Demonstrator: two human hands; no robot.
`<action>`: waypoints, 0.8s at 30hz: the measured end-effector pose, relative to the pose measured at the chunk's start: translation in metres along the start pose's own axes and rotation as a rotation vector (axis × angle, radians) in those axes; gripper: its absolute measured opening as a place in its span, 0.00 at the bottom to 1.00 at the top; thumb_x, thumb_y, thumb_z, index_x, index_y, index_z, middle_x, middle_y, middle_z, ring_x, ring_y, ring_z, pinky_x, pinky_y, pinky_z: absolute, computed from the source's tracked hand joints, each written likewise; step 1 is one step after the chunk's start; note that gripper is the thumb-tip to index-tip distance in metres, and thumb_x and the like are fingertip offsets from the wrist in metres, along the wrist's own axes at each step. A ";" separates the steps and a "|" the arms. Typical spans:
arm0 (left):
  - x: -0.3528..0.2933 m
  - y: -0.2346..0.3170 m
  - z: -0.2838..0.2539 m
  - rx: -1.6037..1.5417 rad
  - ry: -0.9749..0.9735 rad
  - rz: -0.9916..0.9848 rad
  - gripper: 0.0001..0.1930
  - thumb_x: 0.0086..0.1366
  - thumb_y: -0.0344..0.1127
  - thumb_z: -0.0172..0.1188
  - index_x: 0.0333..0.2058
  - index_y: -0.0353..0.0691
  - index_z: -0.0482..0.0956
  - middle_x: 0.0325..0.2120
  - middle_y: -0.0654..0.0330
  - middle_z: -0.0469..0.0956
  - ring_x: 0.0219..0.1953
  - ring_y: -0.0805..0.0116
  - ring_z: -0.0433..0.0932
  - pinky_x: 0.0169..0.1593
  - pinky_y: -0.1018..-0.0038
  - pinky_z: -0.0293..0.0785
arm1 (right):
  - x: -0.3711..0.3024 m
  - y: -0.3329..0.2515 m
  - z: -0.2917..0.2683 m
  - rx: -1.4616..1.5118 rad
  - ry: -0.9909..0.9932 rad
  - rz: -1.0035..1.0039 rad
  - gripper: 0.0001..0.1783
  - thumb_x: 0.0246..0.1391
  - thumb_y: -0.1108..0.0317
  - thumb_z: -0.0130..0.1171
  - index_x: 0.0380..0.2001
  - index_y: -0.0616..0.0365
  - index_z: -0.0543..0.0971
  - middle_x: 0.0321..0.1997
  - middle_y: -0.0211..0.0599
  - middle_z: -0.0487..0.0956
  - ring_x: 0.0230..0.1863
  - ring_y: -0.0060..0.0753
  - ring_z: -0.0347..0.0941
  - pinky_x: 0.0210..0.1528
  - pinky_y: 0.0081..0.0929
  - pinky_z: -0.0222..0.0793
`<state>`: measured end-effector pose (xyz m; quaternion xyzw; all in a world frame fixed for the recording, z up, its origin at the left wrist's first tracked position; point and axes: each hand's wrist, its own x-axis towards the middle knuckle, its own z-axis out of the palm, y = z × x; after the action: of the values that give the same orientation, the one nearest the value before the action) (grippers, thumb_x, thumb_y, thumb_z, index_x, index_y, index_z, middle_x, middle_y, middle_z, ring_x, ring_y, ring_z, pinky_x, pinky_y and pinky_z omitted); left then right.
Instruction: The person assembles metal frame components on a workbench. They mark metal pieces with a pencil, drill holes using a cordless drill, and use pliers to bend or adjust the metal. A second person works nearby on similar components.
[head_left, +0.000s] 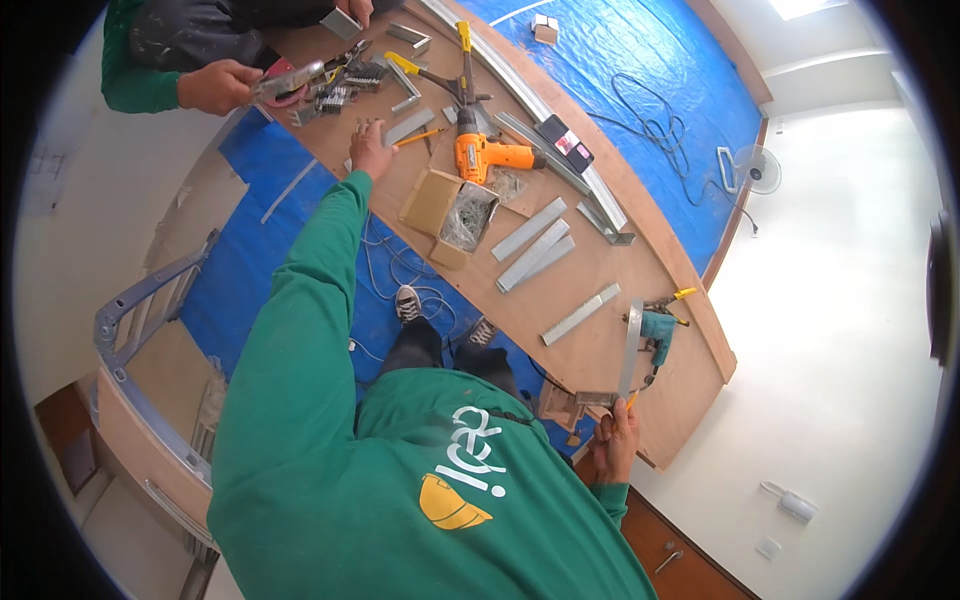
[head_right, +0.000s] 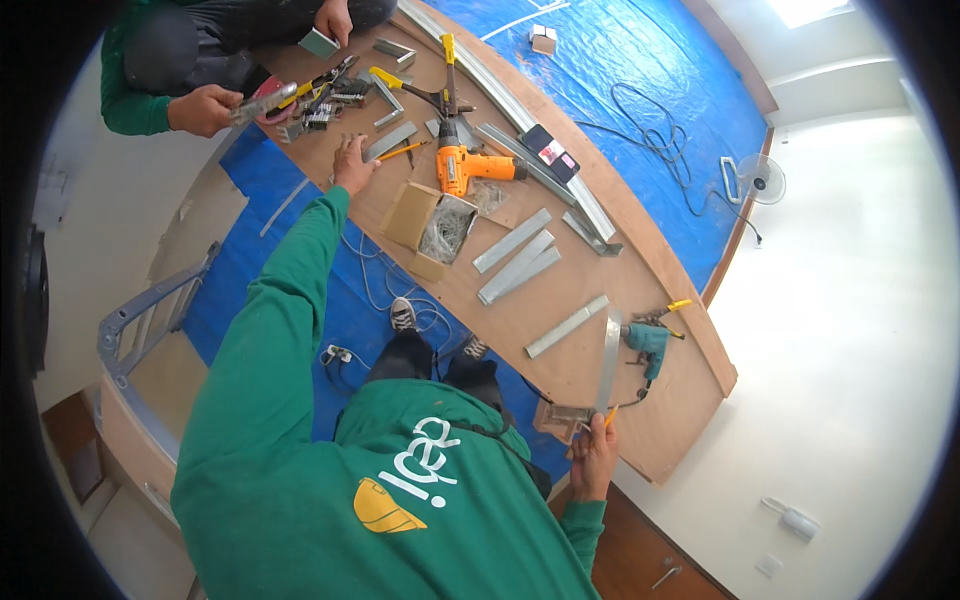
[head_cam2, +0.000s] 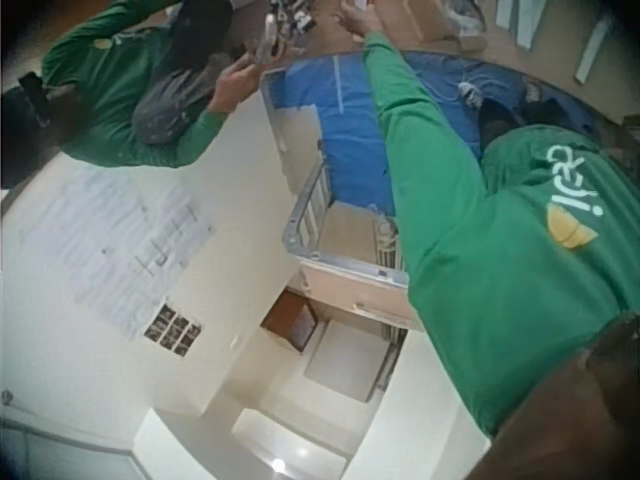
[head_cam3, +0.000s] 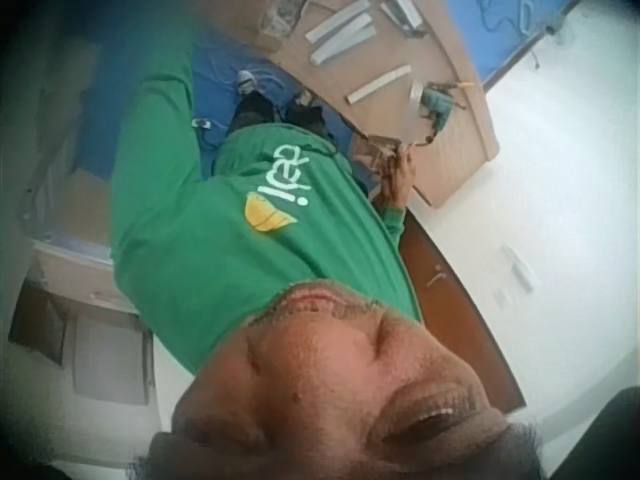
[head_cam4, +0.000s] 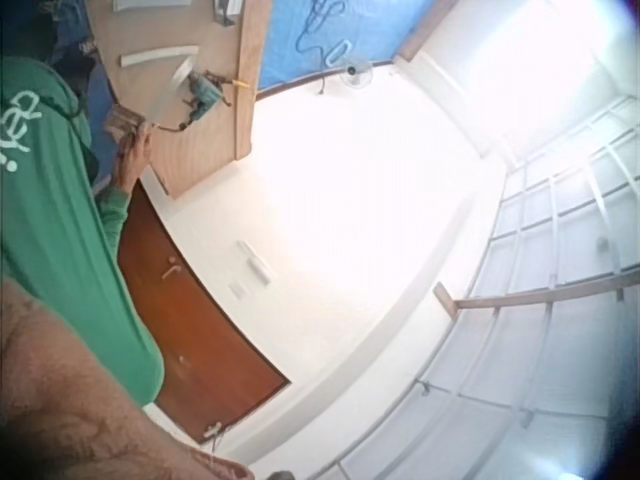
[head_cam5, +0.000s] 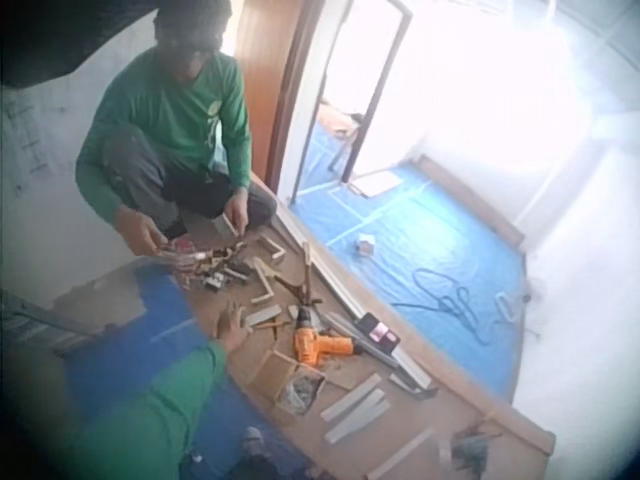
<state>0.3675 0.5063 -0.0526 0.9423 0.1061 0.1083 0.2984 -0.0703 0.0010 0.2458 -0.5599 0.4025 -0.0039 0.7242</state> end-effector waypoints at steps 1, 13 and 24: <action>-0.002 -0.002 -0.003 -0.043 0.033 -0.007 0.29 0.62 0.35 0.74 0.62 0.46 0.80 0.60 0.50 0.78 0.63 0.44 0.74 0.67 0.51 0.71 | 0.002 -0.002 0.001 -0.001 -0.011 -0.005 0.09 0.78 0.60 0.61 0.43 0.51 0.77 0.28 0.19 0.73 0.17 0.11 0.58 0.19 0.17 0.51; -0.320 -0.019 -0.044 -0.385 -0.052 -0.320 0.21 0.73 0.34 0.68 0.60 0.33 0.78 0.45 0.52 0.80 0.46 0.58 0.78 0.56 0.60 0.77 | 0.118 0.065 -0.032 -0.150 -0.003 0.050 0.09 0.74 0.61 0.64 0.47 0.52 0.77 0.25 0.18 0.71 0.16 0.10 0.56 0.17 0.20 0.51; -0.373 0.120 -0.045 -0.337 -0.537 0.061 0.17 0.72 0.32 0.69 0.57 0.37 0.82 0.36 0.55 0.82 0.37 0.62 0.81 0.46 0.64 0.80 | 0.270 0.103 -0.077 -0.350 -0.076 -0.090 0.10 0.71 0.64 0.64 0.49 0.58 0.82 0.34 0.25 0.78 0.28 0.14 0.65 0.27 0.24 0.61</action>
<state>0.0161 0.3356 0.0012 0.8774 -0.0244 -0.1193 0.4641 0.0212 -0.1457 0.0018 -0.6946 0.3441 0.0550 0.6293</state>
